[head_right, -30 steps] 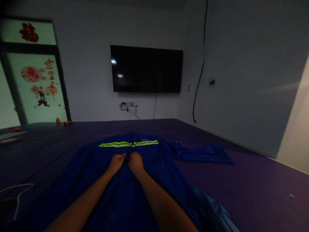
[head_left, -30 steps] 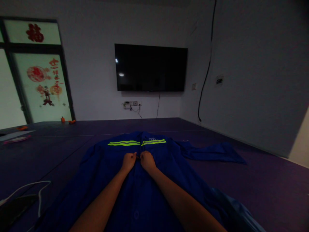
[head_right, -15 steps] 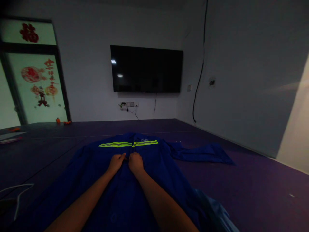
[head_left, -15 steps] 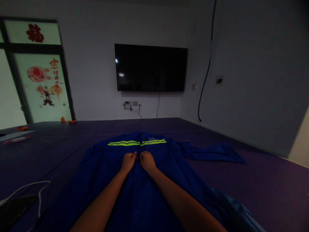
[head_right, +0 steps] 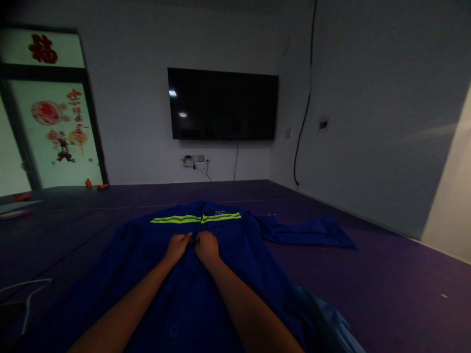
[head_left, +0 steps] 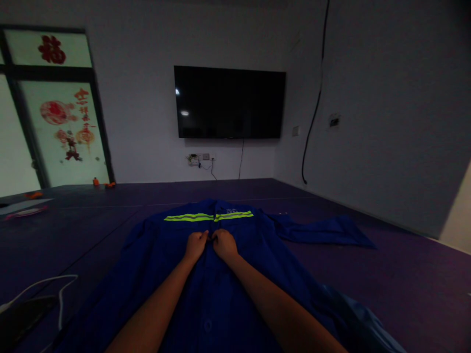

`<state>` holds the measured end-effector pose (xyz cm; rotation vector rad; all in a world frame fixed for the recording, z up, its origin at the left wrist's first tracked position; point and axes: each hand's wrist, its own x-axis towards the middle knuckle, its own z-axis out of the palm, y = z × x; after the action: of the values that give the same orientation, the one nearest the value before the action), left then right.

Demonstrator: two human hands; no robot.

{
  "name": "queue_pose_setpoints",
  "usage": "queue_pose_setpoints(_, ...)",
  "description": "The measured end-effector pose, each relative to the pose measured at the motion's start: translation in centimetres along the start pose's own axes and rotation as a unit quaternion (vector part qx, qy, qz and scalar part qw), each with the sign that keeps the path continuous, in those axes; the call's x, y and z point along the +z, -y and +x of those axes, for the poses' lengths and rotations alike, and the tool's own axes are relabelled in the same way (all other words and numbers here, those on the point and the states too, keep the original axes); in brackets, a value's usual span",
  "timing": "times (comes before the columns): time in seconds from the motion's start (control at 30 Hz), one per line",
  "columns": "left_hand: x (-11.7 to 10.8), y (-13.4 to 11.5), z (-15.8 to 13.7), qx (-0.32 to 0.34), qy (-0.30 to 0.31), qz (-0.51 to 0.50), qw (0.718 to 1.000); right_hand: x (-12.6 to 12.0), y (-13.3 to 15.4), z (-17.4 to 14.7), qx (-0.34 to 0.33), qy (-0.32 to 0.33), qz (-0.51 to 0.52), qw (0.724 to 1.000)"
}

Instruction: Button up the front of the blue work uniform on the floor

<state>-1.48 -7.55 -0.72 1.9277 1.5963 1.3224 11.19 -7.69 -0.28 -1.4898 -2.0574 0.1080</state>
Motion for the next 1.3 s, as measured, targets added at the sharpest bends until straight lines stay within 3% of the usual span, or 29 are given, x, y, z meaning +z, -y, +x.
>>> queue_pose_setpoints(0.93,0.7,1.1,0.4,0.022,-0.021,0.032,0.999,0.2,0.0,-0.1,0.007,0.001,-0.022,1.000)
queue_pose_setpoints(1.3,0.4,0.7,0.3,0.018,0.027,-0.034,0.999,0.1,0.0,-0.1,0.009,0.001,-0.023,1.000)
